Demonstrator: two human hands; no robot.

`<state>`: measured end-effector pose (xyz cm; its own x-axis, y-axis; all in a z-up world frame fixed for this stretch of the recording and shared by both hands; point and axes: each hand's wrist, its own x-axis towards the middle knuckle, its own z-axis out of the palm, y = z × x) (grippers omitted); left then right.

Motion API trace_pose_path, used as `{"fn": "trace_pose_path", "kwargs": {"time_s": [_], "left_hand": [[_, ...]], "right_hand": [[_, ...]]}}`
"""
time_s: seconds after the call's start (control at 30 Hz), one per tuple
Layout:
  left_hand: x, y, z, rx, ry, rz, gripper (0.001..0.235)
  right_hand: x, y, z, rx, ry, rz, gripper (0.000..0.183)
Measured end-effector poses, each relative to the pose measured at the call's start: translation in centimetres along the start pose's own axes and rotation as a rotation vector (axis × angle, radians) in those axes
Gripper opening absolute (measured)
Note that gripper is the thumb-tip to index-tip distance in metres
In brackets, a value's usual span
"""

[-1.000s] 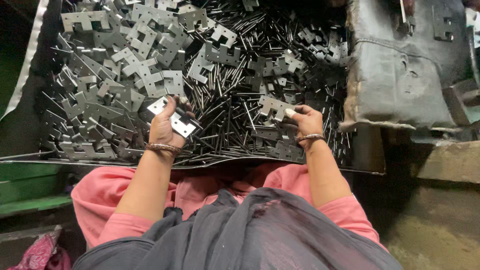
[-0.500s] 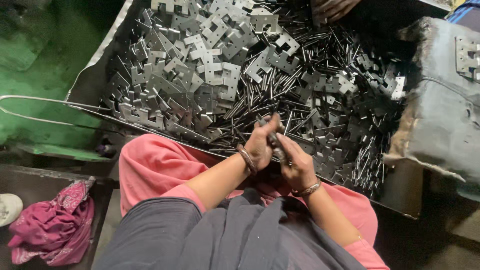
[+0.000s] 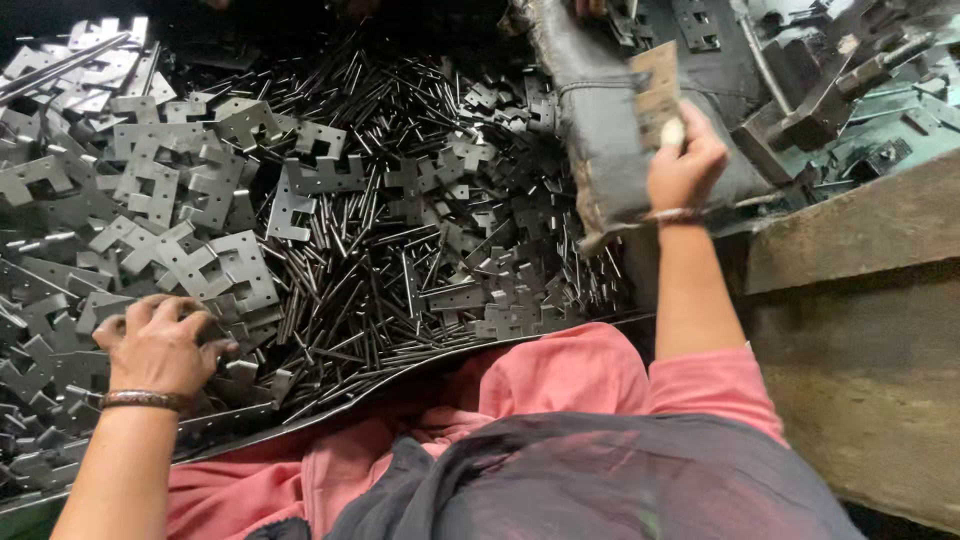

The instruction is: The person sorts metal hinge components and pins from a large bin by hand.

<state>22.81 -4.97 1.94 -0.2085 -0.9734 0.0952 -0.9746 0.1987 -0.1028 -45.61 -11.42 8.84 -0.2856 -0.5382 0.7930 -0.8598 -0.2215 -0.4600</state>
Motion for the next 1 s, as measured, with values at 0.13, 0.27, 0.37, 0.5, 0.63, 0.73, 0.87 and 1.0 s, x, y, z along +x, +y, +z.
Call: {"fn": "trace_pose_path", "kwargs": {"time_s": [0.13,0.27,0.37,0.5,0.63,0.73,0.87,1.0], "left_hand": [[1.6,-0.3,0.8,-0.377,0.317,-0.054,0.033],[4.6,1.4,0.0,-1.159,0.320,-0.209,0.030],[6.0,3.8,-2.3,-2.047,0.509,-0.180,0.025],[5.0,4.9,-7.2,-2.845,0.519,-0.273,0.032],[4.3,5.1,-9.5,-2.739,0.355,-0.297,0.039],[4.8,9.1,-7.2,-2.038,0.068,-0.242,0.041],[4.1,15.3,-1.8,-0.515,-0.178,-0.061,0.051],[3.2,18.9,2.1,-0.396,-0.049,-0.040,0.018]], "right_hand": [[2.5,5.6,-2.1,-0.507,-0.266,-0.031,0.034],[0.1,0.7,-1.2,-0.629,-0.370,-0.231,0.034],[-4.2,-7.9,3.0,-0.262,-0.338,-0.437,0.041],[-14.1,-18.9,9.4,0.091,-1.031,-0.051,0.069],[-19.5,-20.6,13.2,0.067,-1.315,-0.073,0.096],[-19.9,-17.4,13.3,0.181,-1.311,0.029,0.089],[-18.2,-14.2,10.8,0.333,-1.286,0.452,0.084],[-16.1,-13.2,7.7,0.653,-1.194,0.751,0.077]]}}
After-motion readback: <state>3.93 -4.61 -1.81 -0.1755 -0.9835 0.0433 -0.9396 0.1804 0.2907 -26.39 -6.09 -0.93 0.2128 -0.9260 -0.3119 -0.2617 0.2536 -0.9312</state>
